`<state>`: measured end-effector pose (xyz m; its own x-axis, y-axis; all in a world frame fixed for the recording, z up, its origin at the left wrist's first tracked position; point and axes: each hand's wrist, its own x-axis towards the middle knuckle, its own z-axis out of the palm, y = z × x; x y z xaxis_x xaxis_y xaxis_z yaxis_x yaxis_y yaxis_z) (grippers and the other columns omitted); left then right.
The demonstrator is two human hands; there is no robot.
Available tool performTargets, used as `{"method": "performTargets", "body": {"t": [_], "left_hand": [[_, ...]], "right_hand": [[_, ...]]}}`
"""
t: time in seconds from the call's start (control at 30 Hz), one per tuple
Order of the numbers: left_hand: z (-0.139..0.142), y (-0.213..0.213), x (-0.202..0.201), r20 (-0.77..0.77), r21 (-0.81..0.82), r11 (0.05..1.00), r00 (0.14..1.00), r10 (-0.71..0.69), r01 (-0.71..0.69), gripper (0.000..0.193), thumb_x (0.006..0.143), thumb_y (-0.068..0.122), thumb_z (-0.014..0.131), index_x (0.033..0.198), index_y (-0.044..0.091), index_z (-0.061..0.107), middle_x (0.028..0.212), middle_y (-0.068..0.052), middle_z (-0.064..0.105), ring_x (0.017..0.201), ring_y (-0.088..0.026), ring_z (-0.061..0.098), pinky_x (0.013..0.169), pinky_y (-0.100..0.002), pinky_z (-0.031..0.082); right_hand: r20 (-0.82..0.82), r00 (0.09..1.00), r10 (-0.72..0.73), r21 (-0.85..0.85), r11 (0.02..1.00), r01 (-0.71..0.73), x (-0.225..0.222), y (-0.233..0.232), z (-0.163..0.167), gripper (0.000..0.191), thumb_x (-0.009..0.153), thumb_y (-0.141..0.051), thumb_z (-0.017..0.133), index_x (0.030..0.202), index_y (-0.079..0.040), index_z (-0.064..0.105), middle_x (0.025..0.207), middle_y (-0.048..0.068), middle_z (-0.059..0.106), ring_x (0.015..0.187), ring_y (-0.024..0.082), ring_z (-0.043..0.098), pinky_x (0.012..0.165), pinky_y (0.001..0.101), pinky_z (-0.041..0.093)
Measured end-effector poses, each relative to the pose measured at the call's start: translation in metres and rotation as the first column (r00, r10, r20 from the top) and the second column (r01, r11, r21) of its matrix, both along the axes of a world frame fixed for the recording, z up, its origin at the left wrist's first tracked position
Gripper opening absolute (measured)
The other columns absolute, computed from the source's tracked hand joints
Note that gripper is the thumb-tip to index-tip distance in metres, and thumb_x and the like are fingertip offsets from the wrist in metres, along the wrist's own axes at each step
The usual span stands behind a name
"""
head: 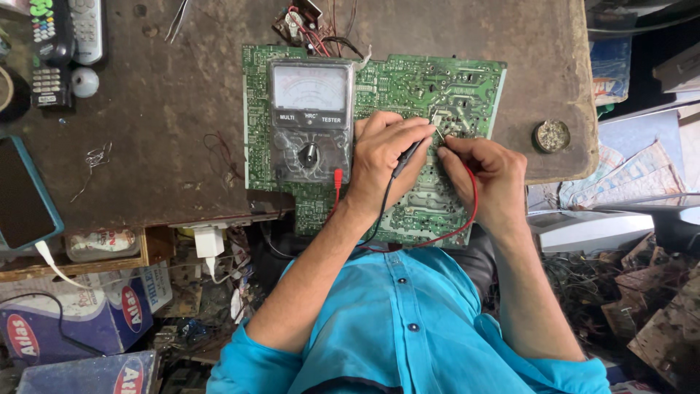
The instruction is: The person uses a multimeter to test various points on a green circuit board. They systematically move the probes across different components and traces, then flip the board over to inspect the other side.
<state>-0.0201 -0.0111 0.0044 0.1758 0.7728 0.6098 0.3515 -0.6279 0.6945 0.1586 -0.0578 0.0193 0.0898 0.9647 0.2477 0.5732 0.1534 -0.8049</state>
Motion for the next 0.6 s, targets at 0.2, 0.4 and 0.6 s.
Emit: {"method": "performTargets", "body": {"t": [0.2,0.4,0.6], "left_hand": [[-0.0007,0.0011,0.0004,0.004,0.003,1.000,1.000,0.002,-0.002,0.021,0.089,0.009,0.080,0.109,0.011,0.074,0.110,0.000,0.075,0.101,-0.020,0.064,0.094,-0.036,0.043],[-0.0005,0.0003,0.0014,-0.008,0.001,1.000,1.000,0.001,-0.001,0.021,0.089,0.009,0.080,0.109,0.011,0.075,0.111,-0.001,0.075,0.100,-0.020,0.064,0.094,-0.036,0.043],[-0.0009,-0.0025,0.0015,0.032,0.015,1.000,0.999,0.003,-0.004,0.021,0.088,0.006,0.080,0.108,0.010,0.074,0.110,-0.002,0.075,0.102,-0.022,0.064,0.094,-0.036,0.044]], "right_hand": [[0.017,1.000,0.004,0.018,1.000,-0.004,-0.0014,0.0004,-0.0005,0.017,0.096,-0.005,0.079,0.109,0.005,0.075,0.087,0.010,0.074,0.073,0.008,0.065,0.065,0.0242,0.053],[0.037,0.999,0.015,0.024,1.000,-0.016,-0.0010,-0.0010,0.0011,0.017,0.096,-0.005,0.080,0.109,0.004,0.075,0.087,0.011,0.074,0.072,0.008,0.066,0.065,0.0243,0.053],[-0.009,0.998,-0.057,0.103,0.993,0.057,-0.0027,-0.0029,-0.0053,0.015,0.097,-0.005,0.080,0.109,0.004,0.076,0.089,0.009,0.075,0.075,0.007,0.066,0.066,0.0230,0.053]]}}
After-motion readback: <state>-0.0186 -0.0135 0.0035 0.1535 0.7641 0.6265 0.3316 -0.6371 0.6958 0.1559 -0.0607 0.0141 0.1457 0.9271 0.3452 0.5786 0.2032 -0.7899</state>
